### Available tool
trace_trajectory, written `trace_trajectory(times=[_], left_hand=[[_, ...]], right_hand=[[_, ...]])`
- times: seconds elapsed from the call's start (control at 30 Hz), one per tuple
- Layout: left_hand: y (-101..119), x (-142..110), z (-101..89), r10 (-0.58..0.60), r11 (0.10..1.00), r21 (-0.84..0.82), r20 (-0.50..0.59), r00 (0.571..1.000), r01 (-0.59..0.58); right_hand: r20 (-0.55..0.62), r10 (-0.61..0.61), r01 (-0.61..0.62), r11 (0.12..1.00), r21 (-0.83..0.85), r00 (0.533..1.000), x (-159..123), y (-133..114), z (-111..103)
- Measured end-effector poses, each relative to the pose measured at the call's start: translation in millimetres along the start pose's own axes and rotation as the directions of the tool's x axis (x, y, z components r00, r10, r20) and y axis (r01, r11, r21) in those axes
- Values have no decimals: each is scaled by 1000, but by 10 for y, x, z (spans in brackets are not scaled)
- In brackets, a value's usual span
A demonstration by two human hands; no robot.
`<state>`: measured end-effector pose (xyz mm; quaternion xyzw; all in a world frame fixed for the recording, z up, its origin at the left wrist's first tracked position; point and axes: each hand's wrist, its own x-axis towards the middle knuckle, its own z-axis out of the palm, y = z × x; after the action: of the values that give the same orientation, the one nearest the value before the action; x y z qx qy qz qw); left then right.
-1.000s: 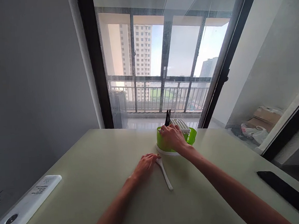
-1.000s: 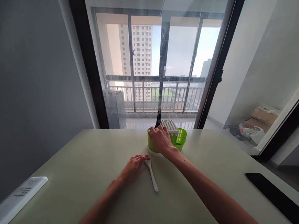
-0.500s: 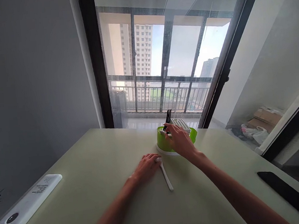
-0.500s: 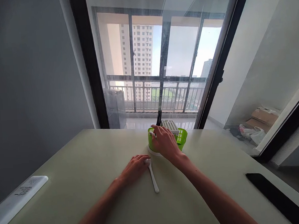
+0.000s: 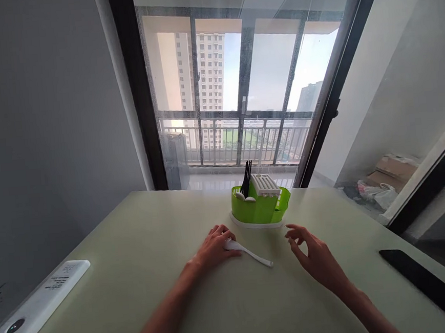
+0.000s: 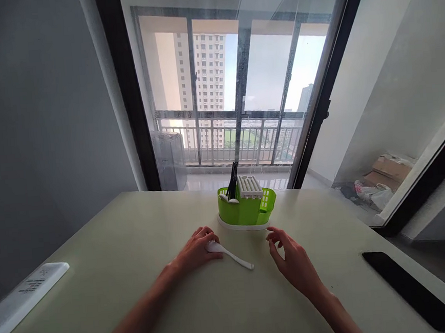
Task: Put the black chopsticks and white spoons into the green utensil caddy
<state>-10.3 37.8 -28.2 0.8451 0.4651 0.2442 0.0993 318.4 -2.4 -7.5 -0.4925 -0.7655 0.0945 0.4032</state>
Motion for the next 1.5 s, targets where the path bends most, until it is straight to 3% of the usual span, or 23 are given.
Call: trace_trajectory(times=[0.2,0.4,0.5,0.63,0.73,0.9,1.1,1.27,1.5], left_hand=[[81,7,-35,-45,999,17,-42,998,45],[268,-17,-200,36,999,41,-112,993,-32],[389,72,-399,20,1000,26,-248,969,-14],[479,373,-794,-35,999,8,-465,885,43],[487,649,-1101,-70,994,39,-527,847,107],[521,991,-1374,-64,966,203,-419,906,162],[548,1326,-1376,-121,938,294,-211,970,181],[440,1546,-1324,-150,952,259,-68,986,162],[316,1549,-1292,-181,968,170,-44,982,186]], right_hand=[[-46,290,-285,954,89,956,-656,397,-52],[-71,413,-389,894,222,908,-952,368,-119],[-49,433,-407,875,262,900,-963,319,-161],[-32,447,-423,866,265,894,-951,316,-180],[-26,463,-442,861,252,886,-950,328,-178],[-30,428,-408,879,248,903,-947,340,-173],[-46,405,-381,888,257,913,-925,289,-190],[-17,395,-376,887,267,919,-905,228,-214],[-19,385,-368,894,254,923,-895,225,-209]])
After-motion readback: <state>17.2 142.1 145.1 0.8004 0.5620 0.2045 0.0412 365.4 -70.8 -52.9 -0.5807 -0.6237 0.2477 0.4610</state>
